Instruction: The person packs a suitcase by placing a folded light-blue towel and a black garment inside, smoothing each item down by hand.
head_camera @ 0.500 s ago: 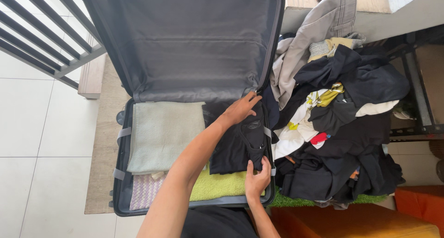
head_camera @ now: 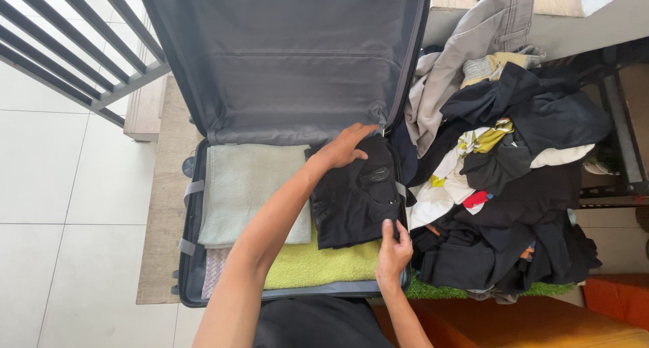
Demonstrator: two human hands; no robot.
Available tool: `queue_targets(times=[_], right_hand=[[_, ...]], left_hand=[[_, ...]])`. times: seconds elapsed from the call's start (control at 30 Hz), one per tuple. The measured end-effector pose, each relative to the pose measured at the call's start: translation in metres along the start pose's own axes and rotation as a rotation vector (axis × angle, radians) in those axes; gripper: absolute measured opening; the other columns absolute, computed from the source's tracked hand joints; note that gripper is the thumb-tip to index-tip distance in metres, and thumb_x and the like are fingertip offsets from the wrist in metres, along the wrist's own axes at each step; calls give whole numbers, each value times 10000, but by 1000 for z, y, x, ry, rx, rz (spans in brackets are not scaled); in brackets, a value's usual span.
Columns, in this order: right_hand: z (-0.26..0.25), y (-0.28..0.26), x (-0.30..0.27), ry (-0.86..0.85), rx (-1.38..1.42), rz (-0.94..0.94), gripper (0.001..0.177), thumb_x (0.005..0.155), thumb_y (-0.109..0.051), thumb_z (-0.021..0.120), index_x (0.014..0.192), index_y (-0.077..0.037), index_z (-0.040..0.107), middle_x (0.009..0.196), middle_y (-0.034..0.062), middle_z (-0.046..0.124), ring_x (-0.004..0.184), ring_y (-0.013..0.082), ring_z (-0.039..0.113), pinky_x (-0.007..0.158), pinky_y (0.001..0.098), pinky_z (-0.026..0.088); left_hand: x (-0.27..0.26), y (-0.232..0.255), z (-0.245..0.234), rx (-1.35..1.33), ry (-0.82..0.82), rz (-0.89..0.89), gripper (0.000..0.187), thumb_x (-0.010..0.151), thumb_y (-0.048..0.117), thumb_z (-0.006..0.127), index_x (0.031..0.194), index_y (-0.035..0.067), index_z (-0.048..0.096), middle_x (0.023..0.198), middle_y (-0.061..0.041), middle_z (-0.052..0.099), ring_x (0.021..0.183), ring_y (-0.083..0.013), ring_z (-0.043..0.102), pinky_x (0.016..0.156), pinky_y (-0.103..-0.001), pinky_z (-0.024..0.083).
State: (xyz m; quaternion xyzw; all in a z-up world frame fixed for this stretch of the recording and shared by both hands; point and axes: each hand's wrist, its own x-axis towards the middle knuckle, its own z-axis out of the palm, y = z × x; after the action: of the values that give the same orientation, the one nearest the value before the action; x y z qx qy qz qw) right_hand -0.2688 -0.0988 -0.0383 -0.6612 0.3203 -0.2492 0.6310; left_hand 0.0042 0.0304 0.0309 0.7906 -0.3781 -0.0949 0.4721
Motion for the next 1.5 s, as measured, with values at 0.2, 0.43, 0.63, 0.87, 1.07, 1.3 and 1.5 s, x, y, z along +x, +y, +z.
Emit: queue_targets(times=[0.2, 0.43, 0.63, 0.87, 1.07, 1.3, 1.5], right_hand=[[-9, -18, 9, -102, -729, 121, 434, 923, -317, 736, 1248, -29, 725, 800, 219, 771, 693, 239, 724, 741, 334, 554], [-8, -19, 9, -192, -260, -70, 438, 909, -145, 769, 1288, 13, 617, 1188, 153, 748, 853, 105, 729, 757, 253, 566], [-6, -41, 3, -138, -279, -102, 477, 850, -109, 768, 1299, -36, 624, 1357, 147, 657, 633, 71, 596, 545, 221, 497], [-34, -55, 36, -578, -476, -285, 474, 755, 50, 619, 1189, -57, 778, 1486, 97, 650, 637, 137, 626, 569, 257, 495], [-43, -49, 25, -574, -861, -667, 351, 753, -25, 751, 1101, -70, 769, 1359, 96, 668, 928, 261, 713, 790, 343, 567], [-32, -67, 13, -553, -1157, -907, 381, 633, -27, 791, 1005, -54, 708, 1366, 148, 583, 1316, 334, 516, 1035, 469, 449], [-23, -62, 31, -670, -1097, -1035, 588, 676, 130, 637, 1235, -33, 711, 1367, 203, 549, 1199, 346, 554, 979, 434, 467]], left_hand=[[-48, 22, 12, 397, 308, -59, 644, 750, 77, 826, 1327, 41, 542, 1256, -172, 557, 1153, -384, 566, 935, -496, 429], [-158, 50, 49, 260, 560, -440, 346, 955, 30, 659, 1281, -20, 552, 1205, -227, 533, 1131, -406, 546, 954, -496, 469], [-220, 86, 33, 363, 15, -131, 623, 684, -73, 661, 1289, 59, 606, 1464, -265, 433, 1395, -464, 398, 1105, -531, 357], [-230, 71, 54, 363, -32, -127, 573, 739, -45, 678, 1307, 25, 653, 1523, -210, 443, 1410, -378, 432, 1092, -444, 436], [-240, 55, 70, 412, 142, -75, 413, 804, -107, 609, 1209, -76, 685, 1432, -182, 571, 1398, -349, 511, 1078, -415, 507], [-247, 60, 70, 510, 164, -83, 406, 794, -96, 615, 1195, -130, 667, 1438, -246, 542, 1399, -384, 482, 1063, -410, 491], [-250, 51, 78, 599, 130, -133, 453, 750, -121, 585, 1197, -157, 652, 1464, -254, 526, 1437, -381, 449, 1096, -399, 468]])
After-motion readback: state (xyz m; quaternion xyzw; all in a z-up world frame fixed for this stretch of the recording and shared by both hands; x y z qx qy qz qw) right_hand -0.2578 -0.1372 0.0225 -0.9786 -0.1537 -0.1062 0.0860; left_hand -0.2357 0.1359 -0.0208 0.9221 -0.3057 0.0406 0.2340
